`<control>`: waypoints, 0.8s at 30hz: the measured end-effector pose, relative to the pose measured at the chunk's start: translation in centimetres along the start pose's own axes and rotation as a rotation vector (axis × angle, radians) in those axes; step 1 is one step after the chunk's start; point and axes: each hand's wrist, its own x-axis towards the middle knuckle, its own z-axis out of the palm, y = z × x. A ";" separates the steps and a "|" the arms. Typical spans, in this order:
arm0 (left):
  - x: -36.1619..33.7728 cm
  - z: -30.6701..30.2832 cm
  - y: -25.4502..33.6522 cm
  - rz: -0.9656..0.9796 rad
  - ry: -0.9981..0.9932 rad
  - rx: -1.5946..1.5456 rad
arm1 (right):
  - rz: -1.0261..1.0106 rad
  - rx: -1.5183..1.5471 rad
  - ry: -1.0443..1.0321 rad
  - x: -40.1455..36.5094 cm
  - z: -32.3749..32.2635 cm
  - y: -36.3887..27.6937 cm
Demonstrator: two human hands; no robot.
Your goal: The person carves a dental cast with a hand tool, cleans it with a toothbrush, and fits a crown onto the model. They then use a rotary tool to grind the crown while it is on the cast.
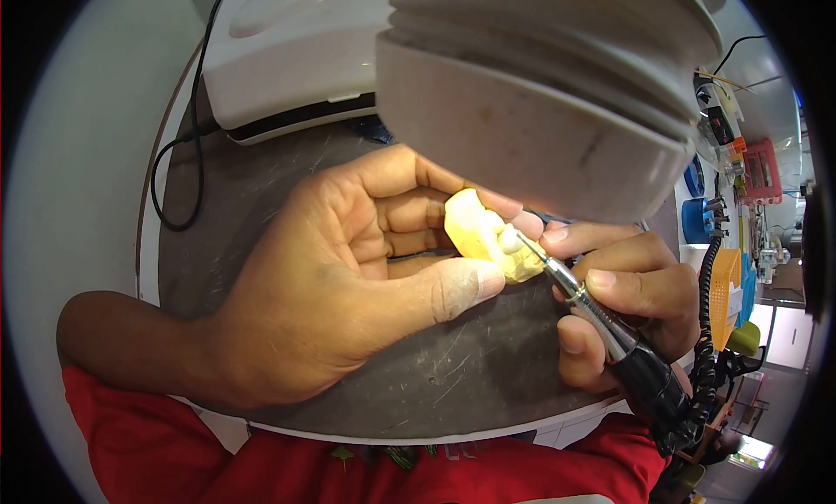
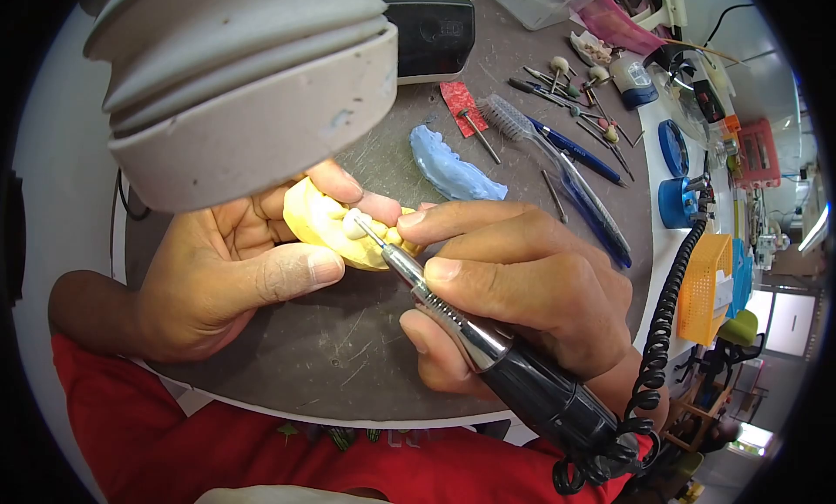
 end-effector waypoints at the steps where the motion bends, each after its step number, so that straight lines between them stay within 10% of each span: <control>1: 0.0 0.0 0.0 -0.001 -0.002 0.004 | 0.000 0.001 -0.001 0.0 0.0 0.0; 24: 0.0 0.0 0.1 -0.015 -0.009 -0.010 | -0.057 -0.014 -0.012 -0.1 0.0 0.5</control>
